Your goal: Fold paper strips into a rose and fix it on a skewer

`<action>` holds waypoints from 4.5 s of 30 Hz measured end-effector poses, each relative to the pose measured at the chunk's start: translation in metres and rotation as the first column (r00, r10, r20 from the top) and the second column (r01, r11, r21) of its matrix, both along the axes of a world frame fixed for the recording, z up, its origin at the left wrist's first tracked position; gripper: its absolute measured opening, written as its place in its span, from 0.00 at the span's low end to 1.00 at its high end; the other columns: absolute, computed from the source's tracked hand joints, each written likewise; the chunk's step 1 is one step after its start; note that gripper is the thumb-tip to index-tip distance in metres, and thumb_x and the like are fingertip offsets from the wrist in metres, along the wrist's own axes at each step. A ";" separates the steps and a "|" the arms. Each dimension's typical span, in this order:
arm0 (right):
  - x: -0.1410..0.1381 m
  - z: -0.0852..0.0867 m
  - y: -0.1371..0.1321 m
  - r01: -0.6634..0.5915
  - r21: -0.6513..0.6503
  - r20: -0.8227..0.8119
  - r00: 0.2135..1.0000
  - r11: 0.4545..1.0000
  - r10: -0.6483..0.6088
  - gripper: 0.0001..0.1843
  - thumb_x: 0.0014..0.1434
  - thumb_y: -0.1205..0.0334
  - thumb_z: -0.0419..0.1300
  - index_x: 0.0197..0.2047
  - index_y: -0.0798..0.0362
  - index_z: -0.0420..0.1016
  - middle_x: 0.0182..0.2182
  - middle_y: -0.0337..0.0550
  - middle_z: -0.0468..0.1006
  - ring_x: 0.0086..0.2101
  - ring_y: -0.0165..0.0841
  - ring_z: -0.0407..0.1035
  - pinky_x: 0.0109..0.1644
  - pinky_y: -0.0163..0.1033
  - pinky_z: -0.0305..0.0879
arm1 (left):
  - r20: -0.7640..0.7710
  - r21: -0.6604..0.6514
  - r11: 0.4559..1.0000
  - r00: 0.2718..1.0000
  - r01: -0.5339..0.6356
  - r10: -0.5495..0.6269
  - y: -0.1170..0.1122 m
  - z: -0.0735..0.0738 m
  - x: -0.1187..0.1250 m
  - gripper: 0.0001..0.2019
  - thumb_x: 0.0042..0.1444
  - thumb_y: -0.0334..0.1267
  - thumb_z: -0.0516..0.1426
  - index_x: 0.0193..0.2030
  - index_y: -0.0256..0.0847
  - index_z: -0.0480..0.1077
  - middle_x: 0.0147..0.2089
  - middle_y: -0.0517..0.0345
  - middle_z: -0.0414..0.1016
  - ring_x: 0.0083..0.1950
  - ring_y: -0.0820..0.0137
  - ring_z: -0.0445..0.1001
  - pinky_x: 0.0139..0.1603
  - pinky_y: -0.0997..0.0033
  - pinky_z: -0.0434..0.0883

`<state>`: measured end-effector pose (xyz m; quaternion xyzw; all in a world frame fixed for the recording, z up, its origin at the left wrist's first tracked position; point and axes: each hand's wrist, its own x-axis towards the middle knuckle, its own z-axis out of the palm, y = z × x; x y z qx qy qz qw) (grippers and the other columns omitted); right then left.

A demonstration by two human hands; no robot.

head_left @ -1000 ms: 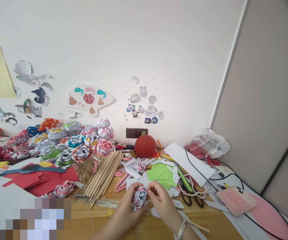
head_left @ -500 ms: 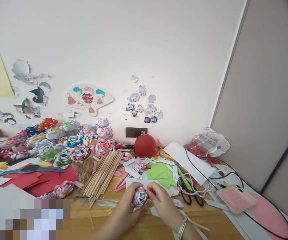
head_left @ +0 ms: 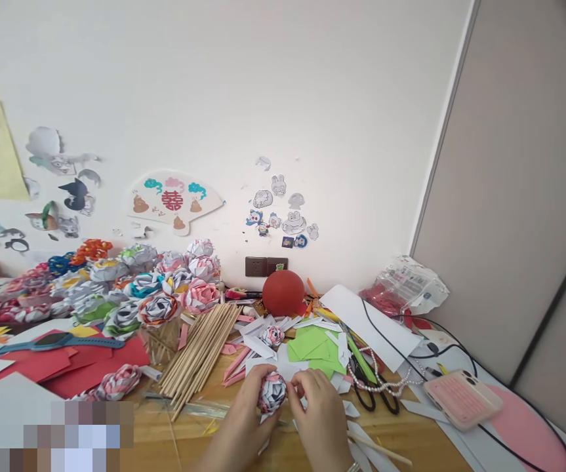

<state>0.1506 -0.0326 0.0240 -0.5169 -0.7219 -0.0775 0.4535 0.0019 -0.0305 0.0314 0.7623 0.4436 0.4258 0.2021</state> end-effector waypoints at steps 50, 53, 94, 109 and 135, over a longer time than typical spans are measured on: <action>-0.001 0.010 -0.008 -0.010 0.132 0.141 0.990 0.991 -0.009 0.11 0.59 0.73 0.46 0.31 0.52 0.65 0.25 0.41 0.68 0.27 0.36 0.63 0.31 0.38 0.55 | -0.018 0.048 0.999 1.000 0.016 -0.015 -0.006 0.007 0.002 0.22 0.45 0.24 0.51 0.49 0.42 0.61 0.47 0.50 0.72 0.47 0.63 0.72 0.47 0.66 0.70; -0.002 0.011 -0.008 -0.011 0.151 0.137 0.990 0.988 -0.010 0.11 0.59 0.74 0.47 0.32 0.51 0.65 0.24 0.40 0.68 0.27 0.36 0.63 0.30 0.37 0.55 | -0.016 0.043 0.999 1.000 0.010 -0.009 -0.007 0.008 0.002 0.23 0.44 0.24 0.52 0.49 0.43 0.62 0.47 0.49 0.73 0.48 0.62 0.72 0.48 0.65 0.70; 0.014 0.028 -0.005 -0.452 -0.011 -0.141 0.884 0.892 0.446 0.06 0.58 0.69 0.55 0.37 0.51 0.71 0.34 0.42 0.70 0.37 0.34 0.65 0.40 0.38 0.63 | 0.377 -0.292 0.940 0.925 0.178 -0.058 0.005 0.019 -0.004 0.27 0.40 0.42 0.61 0.48 0.38 0.62 0.49 0.46 0.70 0.53 0.54 0.66 0.55 0.58 0.62; 0.015 0.030 -0.004 -0.510 -0.116 -0.235 0.848 0.852 0.476 0.06 0.59 0.65 0.55 0.30 0.52 0.66 0.29 0.38 0.68 0.34 0.32 0.63 0.39 0.36 0.59 | 0.272 -0.251 0.963 0.962 0.093 -0.022 0.003 0.017 -0.004 0.27 0.41 0.36 0.59 0.50 0.37 0.60 0.50 0.46 0.69 0.54 0.56 0.66 0.54 0.62 0.64; 0.016 0.029 -0.003 -0.439 -0.215 -0.049 0.897 0.872 0.439 0.11 0.61 0.57 0.53 0.29 0.52 0.65 0.27 0.37 0.68 0.32 0.32 0.62 0.37 0.37 0.55 | 0.296 -0.302 0.934 0.950 0.193 -0.100 0.009 0.014 -0.007 0.27 0.41 0.39 0.59 0.50 0.39 0.59 0.45 0.52 0.69 0.43 0.63 0.70 0.45 0.65 0.68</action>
